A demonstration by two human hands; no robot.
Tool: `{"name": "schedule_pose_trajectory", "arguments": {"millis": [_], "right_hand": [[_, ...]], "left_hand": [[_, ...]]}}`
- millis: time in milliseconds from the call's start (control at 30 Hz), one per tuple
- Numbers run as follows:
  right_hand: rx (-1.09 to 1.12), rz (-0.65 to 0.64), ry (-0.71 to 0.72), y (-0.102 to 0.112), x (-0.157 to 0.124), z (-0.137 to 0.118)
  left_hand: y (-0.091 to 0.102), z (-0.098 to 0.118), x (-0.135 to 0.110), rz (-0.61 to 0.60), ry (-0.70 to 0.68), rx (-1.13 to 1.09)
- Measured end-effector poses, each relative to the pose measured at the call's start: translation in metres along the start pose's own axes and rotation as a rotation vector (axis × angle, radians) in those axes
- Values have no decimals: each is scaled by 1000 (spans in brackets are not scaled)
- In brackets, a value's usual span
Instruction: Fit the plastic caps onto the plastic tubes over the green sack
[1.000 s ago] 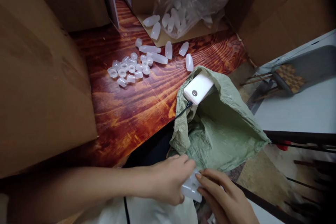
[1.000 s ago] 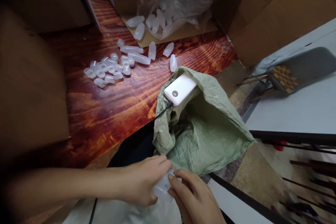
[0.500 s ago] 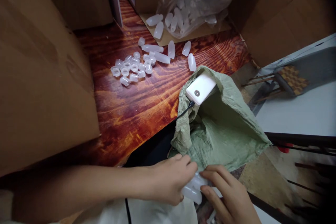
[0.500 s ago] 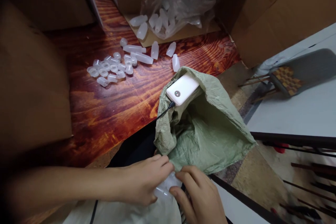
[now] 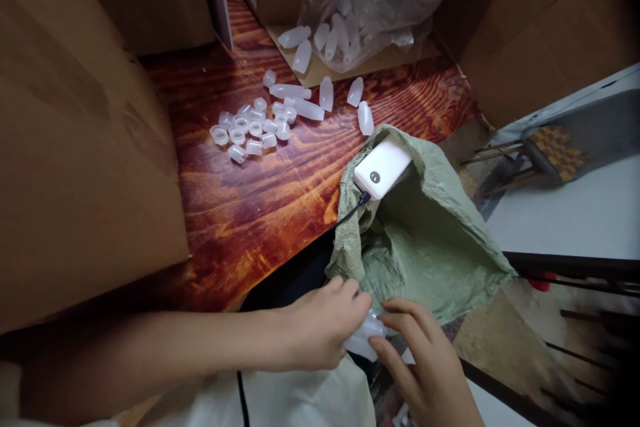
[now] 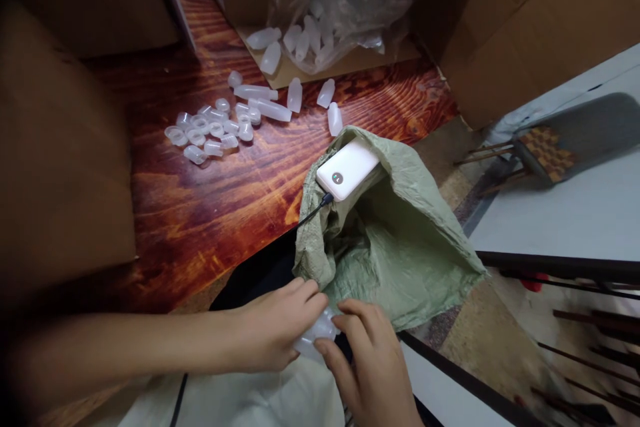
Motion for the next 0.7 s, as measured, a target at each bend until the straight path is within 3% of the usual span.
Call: {"name": "schedule_pose_trajectory", "arguments": {"millis": [200, 367, 500, 600, 700], "right_hand": [[27, -71, 61, 2, 3, -1], [-22, 60, 48, 5, 6, -2], [63, -69, 73, 4, 7, -4], [23, 37, 42, 5, 7, -4], [80, -10, 21, 2, 6, -4]], "left_hand": [[-2, 0, 0, -8, -13, 0], [-5, 1, 0, -8, -26, 35], [-5, 1, -1, 13, -33, 45], [-4, 1, -1, 0, -31, 54], [-6, 2, 0, -3, -35, 37]]}}
Point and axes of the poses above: each hand's wrist, its own x-axis towards the middle knuckle, its own y-axis out of the back of the hand, z = x × y, the point moved 2 cm from there along x, towards the middle knuckle
